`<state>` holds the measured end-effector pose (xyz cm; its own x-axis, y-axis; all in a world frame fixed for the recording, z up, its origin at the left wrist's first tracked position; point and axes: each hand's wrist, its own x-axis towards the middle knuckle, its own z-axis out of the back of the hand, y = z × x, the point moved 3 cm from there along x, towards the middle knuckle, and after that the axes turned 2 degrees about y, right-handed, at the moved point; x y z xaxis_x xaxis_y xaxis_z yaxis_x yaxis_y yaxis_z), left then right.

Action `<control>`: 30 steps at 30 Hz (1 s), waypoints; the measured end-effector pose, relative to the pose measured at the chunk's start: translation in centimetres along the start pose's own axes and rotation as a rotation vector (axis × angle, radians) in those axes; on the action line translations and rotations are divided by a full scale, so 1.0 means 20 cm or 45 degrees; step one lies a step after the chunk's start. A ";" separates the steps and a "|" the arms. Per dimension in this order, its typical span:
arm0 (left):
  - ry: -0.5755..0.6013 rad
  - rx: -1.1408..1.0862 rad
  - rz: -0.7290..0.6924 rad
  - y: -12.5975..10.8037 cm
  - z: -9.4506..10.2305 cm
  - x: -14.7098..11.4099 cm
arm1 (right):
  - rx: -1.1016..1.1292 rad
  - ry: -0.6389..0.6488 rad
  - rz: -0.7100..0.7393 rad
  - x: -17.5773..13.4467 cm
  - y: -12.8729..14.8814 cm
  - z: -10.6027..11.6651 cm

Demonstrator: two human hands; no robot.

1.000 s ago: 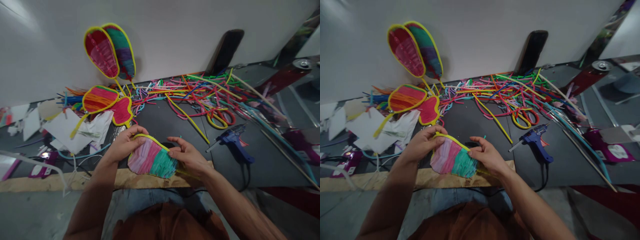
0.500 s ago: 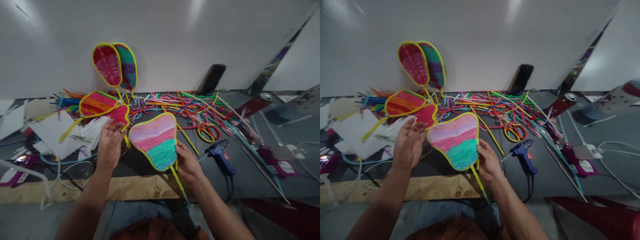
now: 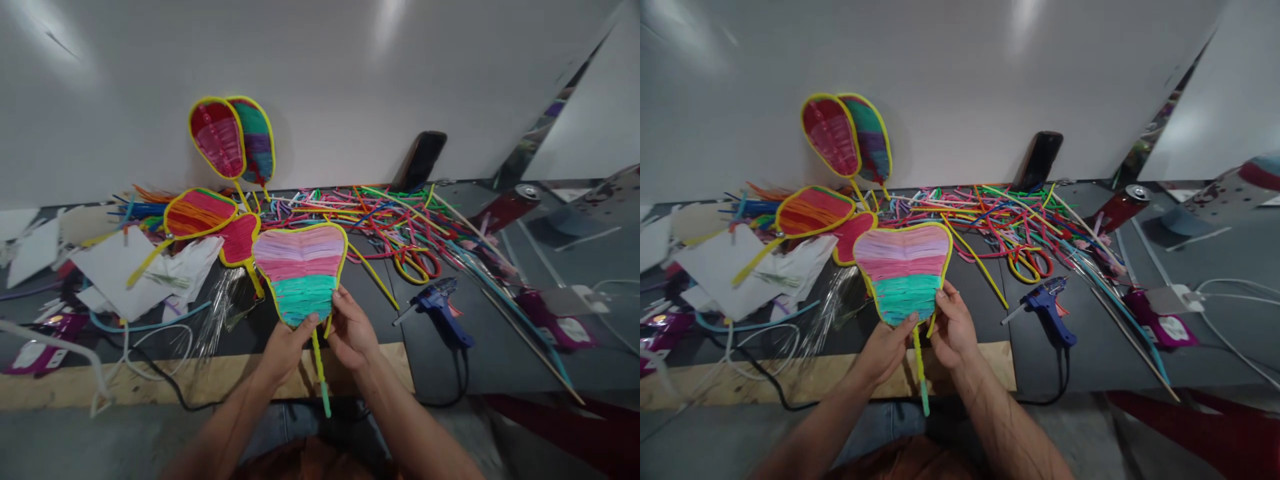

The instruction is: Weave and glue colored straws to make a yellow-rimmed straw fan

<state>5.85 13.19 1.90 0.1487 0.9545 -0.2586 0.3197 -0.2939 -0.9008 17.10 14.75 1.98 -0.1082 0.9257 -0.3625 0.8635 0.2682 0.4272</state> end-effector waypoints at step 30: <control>0.052 -0.183 0.488 -0.08 0.10 -0.08 | -0.481 0.064 0.089 0.01 0.14 0.05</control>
<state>3.29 12.20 2.99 0.3186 0.7723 -0.5495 0.3610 -0.6349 -0.6830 19.99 15.52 2.33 -0.0876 0.9546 -0.2847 0.6283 0.2747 0.7278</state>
